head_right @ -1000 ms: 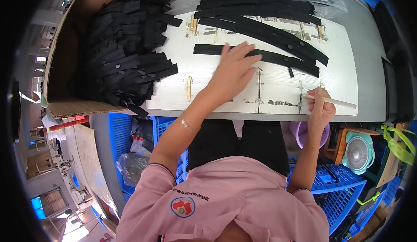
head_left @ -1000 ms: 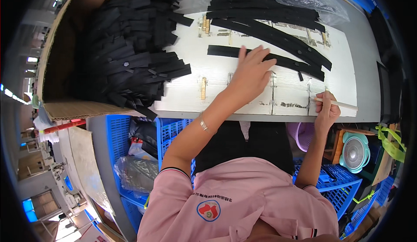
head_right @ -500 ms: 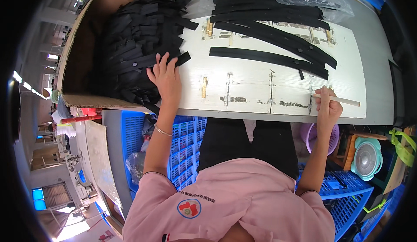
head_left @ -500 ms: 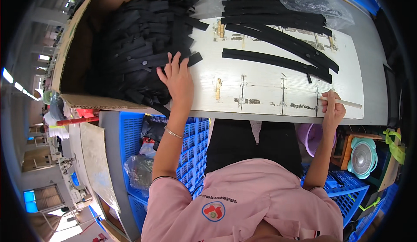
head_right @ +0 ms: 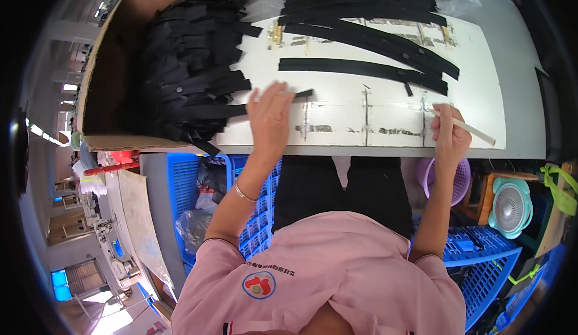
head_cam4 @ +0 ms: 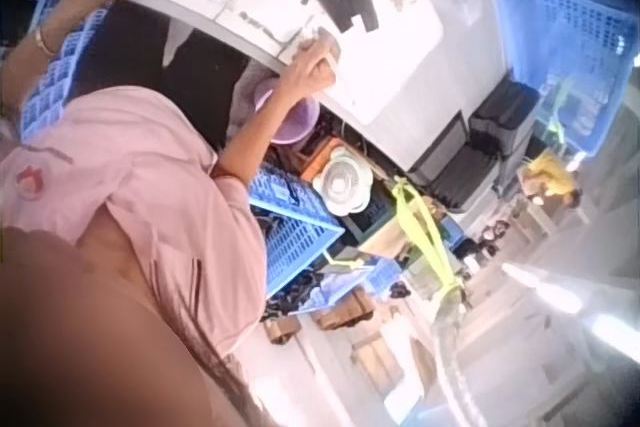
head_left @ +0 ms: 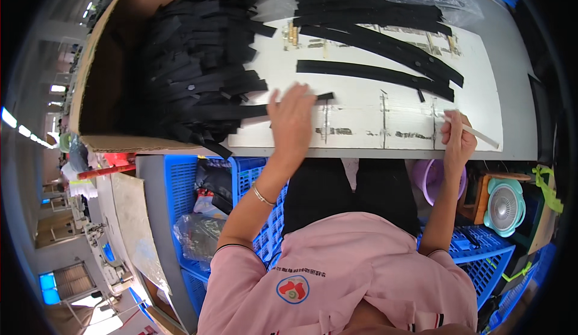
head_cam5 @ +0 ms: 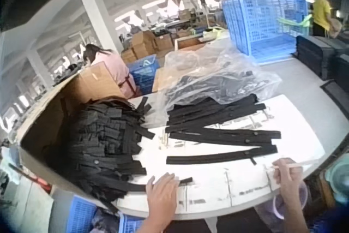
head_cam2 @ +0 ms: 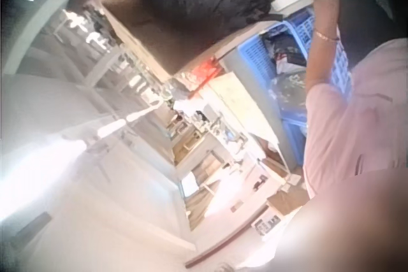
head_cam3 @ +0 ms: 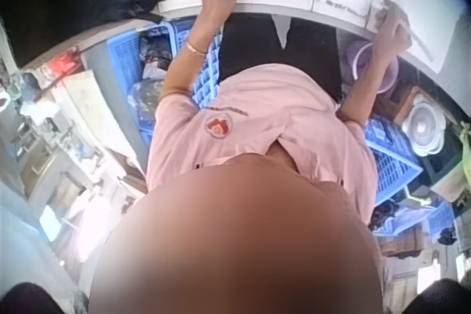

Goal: Marking and preparing zipper components on a template at a manufacturing station.

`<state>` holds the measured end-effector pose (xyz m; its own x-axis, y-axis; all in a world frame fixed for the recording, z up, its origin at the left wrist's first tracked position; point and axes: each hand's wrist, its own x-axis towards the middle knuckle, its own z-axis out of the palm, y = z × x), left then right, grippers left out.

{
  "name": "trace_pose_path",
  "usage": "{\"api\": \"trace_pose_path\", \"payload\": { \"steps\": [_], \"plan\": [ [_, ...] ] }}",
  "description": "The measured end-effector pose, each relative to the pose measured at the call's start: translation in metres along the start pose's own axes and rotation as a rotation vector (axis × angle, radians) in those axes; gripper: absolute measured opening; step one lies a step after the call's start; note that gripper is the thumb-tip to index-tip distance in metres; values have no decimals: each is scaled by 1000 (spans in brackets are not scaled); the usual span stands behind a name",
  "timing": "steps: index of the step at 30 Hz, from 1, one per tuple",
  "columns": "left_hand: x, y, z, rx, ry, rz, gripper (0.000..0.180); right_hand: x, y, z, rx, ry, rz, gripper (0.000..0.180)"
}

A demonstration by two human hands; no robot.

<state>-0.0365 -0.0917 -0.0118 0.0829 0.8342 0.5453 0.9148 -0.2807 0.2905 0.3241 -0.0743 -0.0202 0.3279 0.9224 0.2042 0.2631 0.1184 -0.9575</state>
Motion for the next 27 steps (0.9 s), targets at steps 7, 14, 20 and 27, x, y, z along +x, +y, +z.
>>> {"api": "trace_pose_path", "payload": {
  "steps": [7, 14, 20, 27],
  "plan": [
    [-1, 106, 39, -359, -157, 72, 25, -40, -27, 33, -350, -160, -287, 38],
    [-11, 111, 29, -335, -255, 37, 48, -52, -18, 17, -727, -200, -595, 59],
    [-29, 89, 7, -182, -336, -13, 52, -30, 8, -40, -929, -156, -613, 59],
    [-43, 56, -11, -58, -276, -154, 64, -25, 19, -45, -961, -70, -701, 40]
  ]
}}
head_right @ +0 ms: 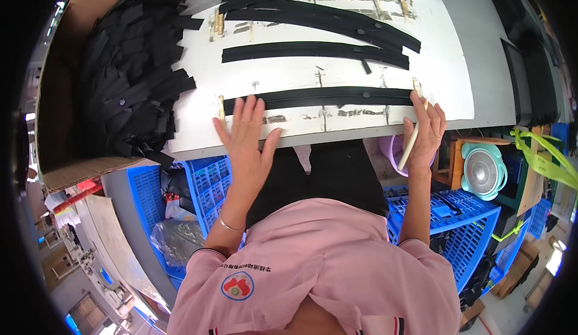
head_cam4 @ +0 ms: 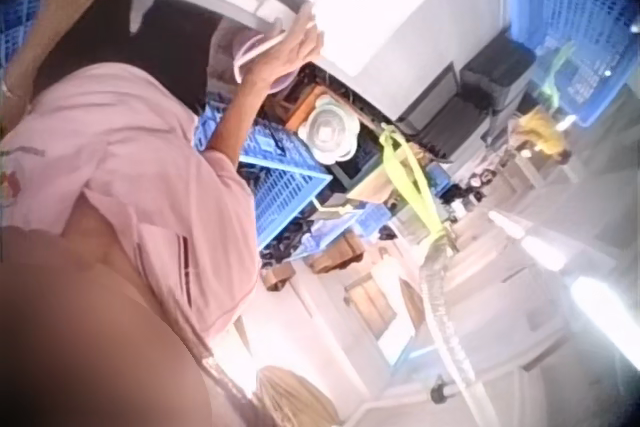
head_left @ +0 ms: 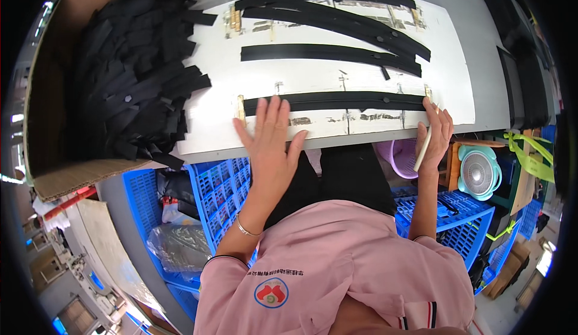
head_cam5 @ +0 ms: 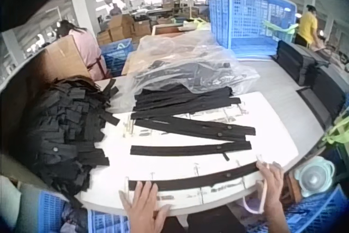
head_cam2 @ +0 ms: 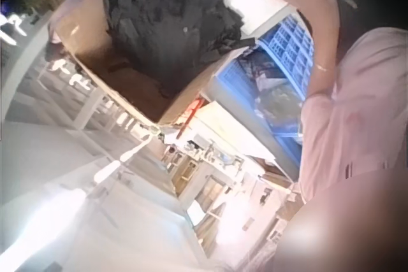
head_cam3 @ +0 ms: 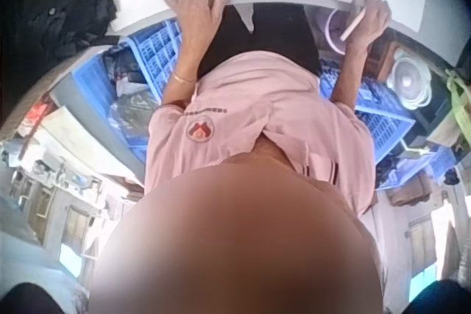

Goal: Marking and preparing zipper components on a template at a manufacturing station.

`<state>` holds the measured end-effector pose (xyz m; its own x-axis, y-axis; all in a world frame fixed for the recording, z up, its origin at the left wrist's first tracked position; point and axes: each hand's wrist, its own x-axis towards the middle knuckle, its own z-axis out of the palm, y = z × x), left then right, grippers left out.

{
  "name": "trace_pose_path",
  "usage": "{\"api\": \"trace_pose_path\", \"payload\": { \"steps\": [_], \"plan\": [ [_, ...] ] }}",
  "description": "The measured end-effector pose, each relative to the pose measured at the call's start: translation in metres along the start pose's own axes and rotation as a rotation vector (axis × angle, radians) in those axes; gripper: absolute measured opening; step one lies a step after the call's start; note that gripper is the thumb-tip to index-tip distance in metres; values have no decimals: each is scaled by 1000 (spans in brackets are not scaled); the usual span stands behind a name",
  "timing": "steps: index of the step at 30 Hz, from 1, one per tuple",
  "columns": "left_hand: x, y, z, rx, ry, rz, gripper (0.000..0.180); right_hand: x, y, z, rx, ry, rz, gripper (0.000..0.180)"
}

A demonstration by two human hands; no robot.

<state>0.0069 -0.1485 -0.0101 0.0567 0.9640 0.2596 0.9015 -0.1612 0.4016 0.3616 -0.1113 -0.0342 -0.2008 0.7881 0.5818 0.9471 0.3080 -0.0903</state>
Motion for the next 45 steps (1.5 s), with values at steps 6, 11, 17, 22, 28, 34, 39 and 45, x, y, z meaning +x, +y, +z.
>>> {"api": "trace_pose_path", "payload": {
  "steps": [6, 11, 17, 22, 28, 34, 39, 45],
  "plan": [
    [-9, -19, -17, -24, 18, -81, 81, 18, -24, -6, -52, -13, 76, 35],
    [-11, -20, -13, -29, 44, -81, 78, 64, -110, -14, 745, -95, 499, 42],
    [-12, -20, -10, -48, 76, -98, 79, 97, -189, 16, 1238, -343, 469, 23],
    [-12, -21, -7, -62, 100, -94, 77, 101, -211, 49, 1176, -450, 466, 17],
    [-13, -23, -6, -65, 110, -92, 77, 97, -213, 57, 1105, -323, 248, 19],
    [-12, -23, -8, -73, 110, -93, 78, 97, -215, 55, 1119, -322, 330, 20],
    [-12, -23, -8, -86, 107, -94, 77, 96, -210, 48, 1128, -419, 296, 19],
    [-11, -22, -4, -77, 120, -76, 76, 94, -209, 50, 1135, -394, 234, 20]
  ]
}}
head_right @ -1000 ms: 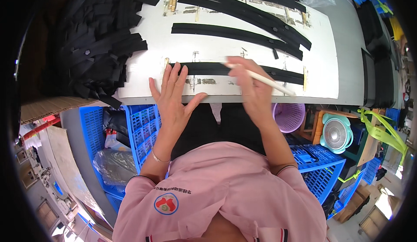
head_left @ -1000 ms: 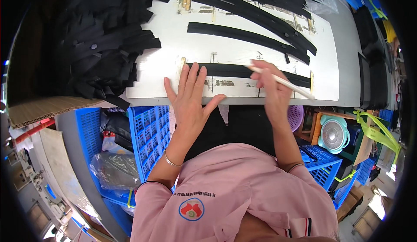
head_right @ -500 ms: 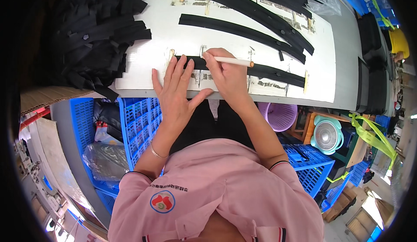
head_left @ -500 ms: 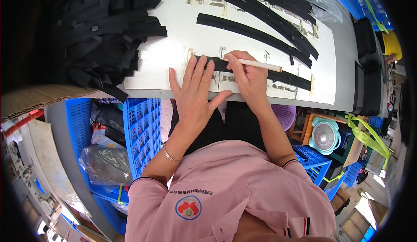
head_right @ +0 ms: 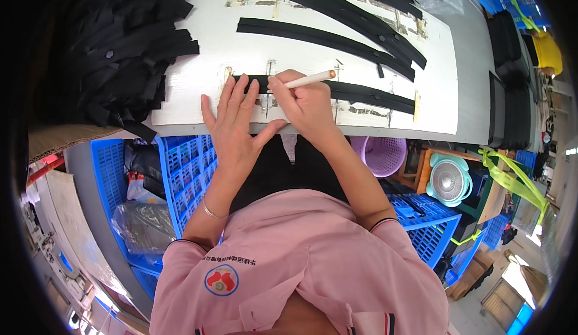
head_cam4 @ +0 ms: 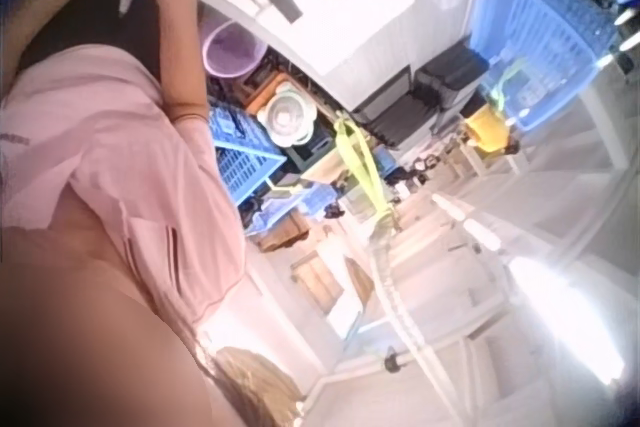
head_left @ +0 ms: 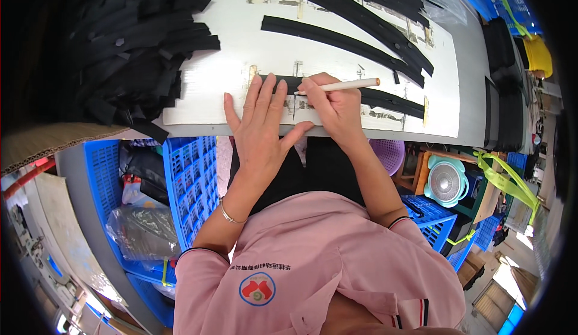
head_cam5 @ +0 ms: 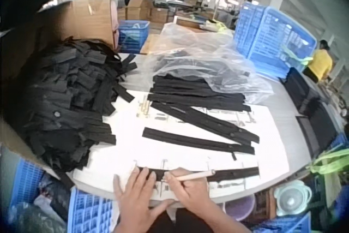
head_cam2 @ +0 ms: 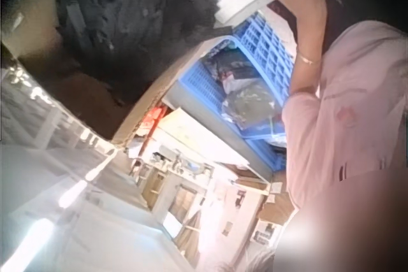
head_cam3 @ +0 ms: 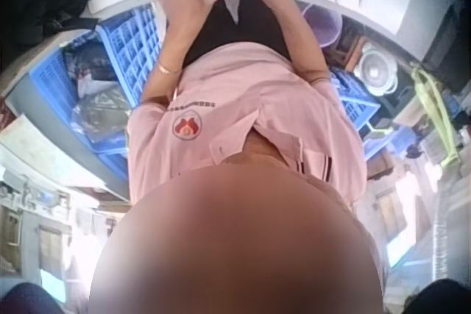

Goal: Marking and preparing zipper components on a template at a manufacturing station.

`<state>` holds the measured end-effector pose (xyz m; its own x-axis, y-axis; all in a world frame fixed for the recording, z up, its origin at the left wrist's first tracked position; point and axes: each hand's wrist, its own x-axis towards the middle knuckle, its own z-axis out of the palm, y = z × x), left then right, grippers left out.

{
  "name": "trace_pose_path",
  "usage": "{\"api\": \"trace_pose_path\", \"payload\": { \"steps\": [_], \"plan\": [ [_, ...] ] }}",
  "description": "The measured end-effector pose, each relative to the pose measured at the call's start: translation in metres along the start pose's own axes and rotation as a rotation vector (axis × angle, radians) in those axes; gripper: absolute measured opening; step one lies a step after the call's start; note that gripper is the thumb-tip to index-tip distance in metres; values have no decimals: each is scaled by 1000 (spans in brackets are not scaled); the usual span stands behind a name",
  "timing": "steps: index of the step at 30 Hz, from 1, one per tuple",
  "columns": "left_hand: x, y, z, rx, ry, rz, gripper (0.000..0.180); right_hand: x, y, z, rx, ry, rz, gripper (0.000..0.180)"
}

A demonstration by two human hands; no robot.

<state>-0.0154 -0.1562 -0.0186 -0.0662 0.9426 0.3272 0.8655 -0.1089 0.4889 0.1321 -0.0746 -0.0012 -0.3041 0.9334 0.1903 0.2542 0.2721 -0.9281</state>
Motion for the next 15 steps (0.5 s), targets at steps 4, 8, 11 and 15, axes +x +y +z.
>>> {"api": "trace_pose_path", "payload": {
  "steps": [4, 8, 11, 15],
  "plan": [
    [0, 0, -3, 3, -20, -18, 77, 1, -4, -5, -4, -76, 67, 20],
    [0, 1, -3, 7, -29, -23, 77, -7, -12, -26, 55, 94, 82, 27],
    [0, 1, -3, 12, -31, -17, 77, -13, -1, -59, 28, 356, 26, 20],
    [0, 2, -5, 38, -54, -27, 80, -13, 13, -77, -158, 406, 54, 22]
  ]
}}
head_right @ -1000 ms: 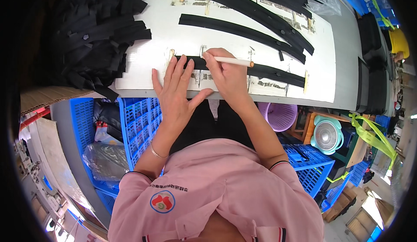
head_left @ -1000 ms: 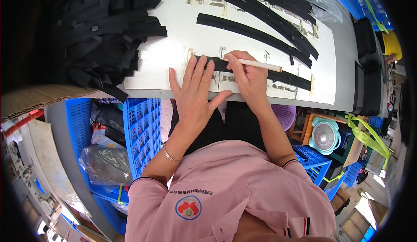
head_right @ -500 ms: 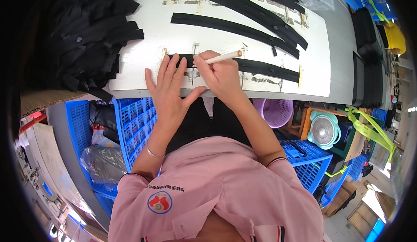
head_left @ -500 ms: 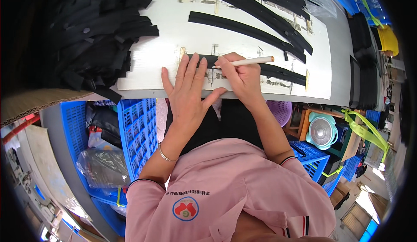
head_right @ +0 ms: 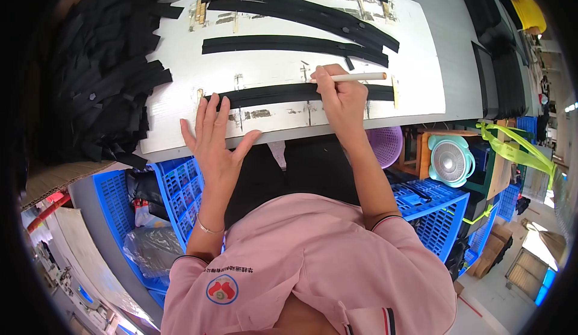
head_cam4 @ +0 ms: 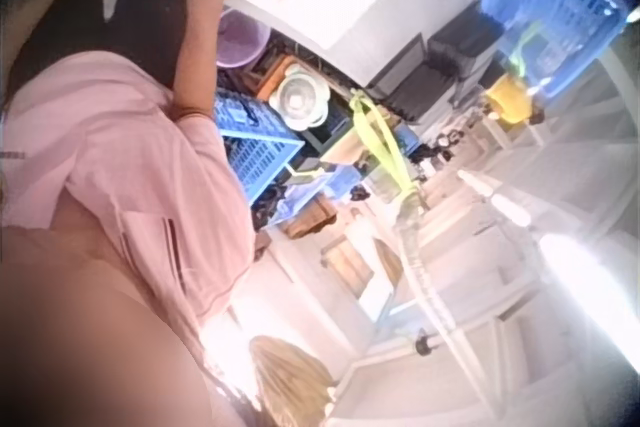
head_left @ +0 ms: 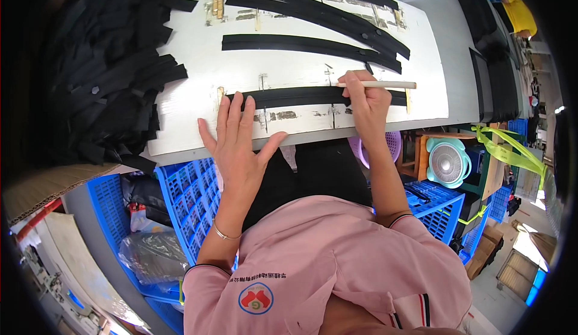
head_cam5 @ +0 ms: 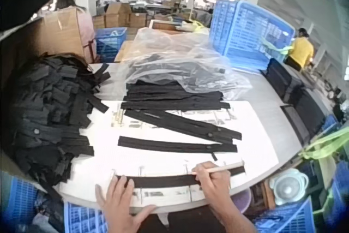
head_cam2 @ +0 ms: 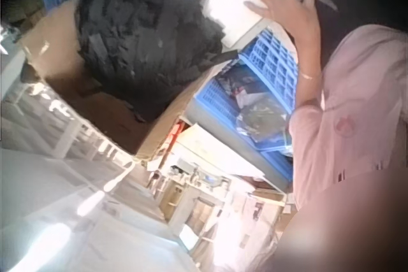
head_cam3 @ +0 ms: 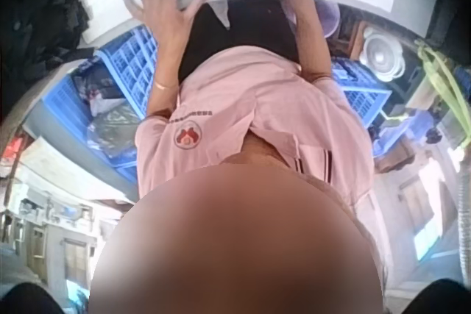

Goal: Marking and preparing zipper components on a template at a manufacturing station.

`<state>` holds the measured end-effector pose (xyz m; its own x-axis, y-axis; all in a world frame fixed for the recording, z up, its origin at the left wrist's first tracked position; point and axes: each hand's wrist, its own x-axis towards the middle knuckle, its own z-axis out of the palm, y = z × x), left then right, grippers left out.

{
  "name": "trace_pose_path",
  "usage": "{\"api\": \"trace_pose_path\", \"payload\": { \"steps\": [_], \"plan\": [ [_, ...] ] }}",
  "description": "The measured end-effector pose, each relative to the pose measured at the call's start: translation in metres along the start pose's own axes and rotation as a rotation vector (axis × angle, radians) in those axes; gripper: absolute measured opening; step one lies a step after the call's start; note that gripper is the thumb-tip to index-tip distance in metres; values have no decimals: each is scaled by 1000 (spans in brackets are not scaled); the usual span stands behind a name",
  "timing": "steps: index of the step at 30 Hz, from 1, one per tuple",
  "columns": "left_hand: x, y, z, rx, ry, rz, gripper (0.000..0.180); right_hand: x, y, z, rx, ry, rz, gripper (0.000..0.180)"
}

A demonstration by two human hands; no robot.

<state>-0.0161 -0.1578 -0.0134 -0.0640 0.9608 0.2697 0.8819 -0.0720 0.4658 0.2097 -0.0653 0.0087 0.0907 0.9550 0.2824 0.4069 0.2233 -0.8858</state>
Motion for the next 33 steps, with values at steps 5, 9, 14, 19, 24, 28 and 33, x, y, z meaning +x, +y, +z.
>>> {"api": "trace_pose_path", "payload": {
  "steps": [5, 9, 14, 19, 24, 28, 33],
  "plan": [
    [3, 10, -2, 11, -5, 19, 80, 0, 10, -3, -3, -60, -5, 21],
    [14, 35, 9, -164, -12, 205, 74, -2, 12, -2, 10, -65, -22, 21],
    [30, 60, 32, -251, -49, 240, 54, -2, 11, -2, -14, -132, 13, 25],
    [31, 60, 38, -228, 0, 260, 43, -4, 13, -4, 26, -78, 21, 24],
    [31, 61, 38, -209, -13, 243, 41, -3, 13, -9, 53, -209, 12, 23],
    [33, 63, 39, -191, -10, 250, 40, -3, 18, -10, 35, -182, -41, 23],
    [32, 63, 39, -170, -26, 262, 39, -3, 19, -17, 41, -228, -54, 21]
  ]
}}
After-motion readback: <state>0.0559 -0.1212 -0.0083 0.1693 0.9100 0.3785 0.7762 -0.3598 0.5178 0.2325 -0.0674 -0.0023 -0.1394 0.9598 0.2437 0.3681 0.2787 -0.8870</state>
